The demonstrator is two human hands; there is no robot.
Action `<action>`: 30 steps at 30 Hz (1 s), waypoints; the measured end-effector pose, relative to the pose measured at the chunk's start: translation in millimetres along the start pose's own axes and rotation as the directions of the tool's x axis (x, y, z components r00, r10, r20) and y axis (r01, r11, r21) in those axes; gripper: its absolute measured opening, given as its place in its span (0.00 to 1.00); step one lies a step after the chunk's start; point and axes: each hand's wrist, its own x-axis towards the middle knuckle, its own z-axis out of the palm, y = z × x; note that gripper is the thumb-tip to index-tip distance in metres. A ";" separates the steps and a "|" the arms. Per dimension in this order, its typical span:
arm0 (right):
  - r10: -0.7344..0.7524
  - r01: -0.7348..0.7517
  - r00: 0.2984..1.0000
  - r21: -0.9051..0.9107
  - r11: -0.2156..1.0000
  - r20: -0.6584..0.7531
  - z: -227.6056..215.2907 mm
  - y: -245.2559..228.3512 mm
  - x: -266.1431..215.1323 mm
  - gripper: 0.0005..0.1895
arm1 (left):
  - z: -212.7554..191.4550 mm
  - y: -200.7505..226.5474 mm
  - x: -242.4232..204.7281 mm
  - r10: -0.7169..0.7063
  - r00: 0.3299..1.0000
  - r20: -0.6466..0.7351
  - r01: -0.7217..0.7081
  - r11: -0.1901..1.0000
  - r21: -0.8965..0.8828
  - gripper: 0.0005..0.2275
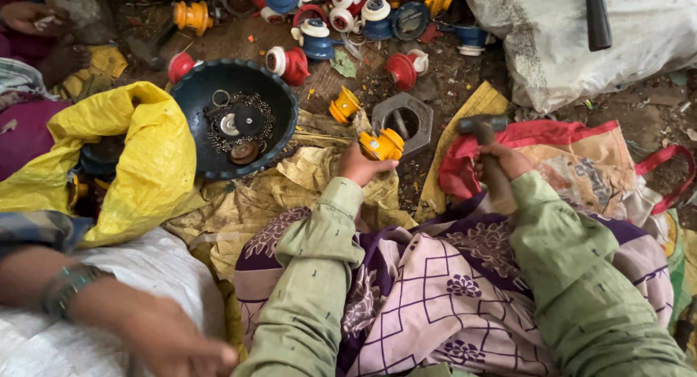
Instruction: The person sits on the ground and uses a hammer and metal block to strike and separate parts of small yellow plastic toys. They repeatedly pick up toys, position them on the block, and hit them to break them apart, then place the pieces aside.
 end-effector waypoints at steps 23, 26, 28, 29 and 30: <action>-0.706 0.489 0.679 -0.840 0.234 0.199 168.0 6.8 -160.9 0.39 | 3.7 -0.6 -6.8 0.029 0.998 -0.054 -0.032 0.997 -0.071 0.30; -0.803 0.592 0.552 -0.784 0.186 0.226 172.5 -13.2 -197.3 0.39 | 7.6 0.6 -4.8 0.138 0.987 -0.076 -0.151 0.969 -0.198 0.36; -0.887 0.723 0.381 -0.683 0.108 0.262 175.0 -33.3 -212.1 0.36 | 5.7 12.0 9.5 0.105 0.991 -0.078 -0.109 0.992 -0.058 0.36; -0.906 0.777 0.343 -0.617 0.124 0.250 173.1 -31.3 -219.9 0.34 | 7.7 4.1 -0.5 0.055 0.996 -0.072 -0.054 0.998 0.009 0.36; -0.923 0.826 0.305 -0.548 0.135 0.233 171.7 -28.7 -221.0 0.32 | 9.6 -1.0 -2.6 0.087 0.992 -0.090 -0.087 0.996 0.000 0.36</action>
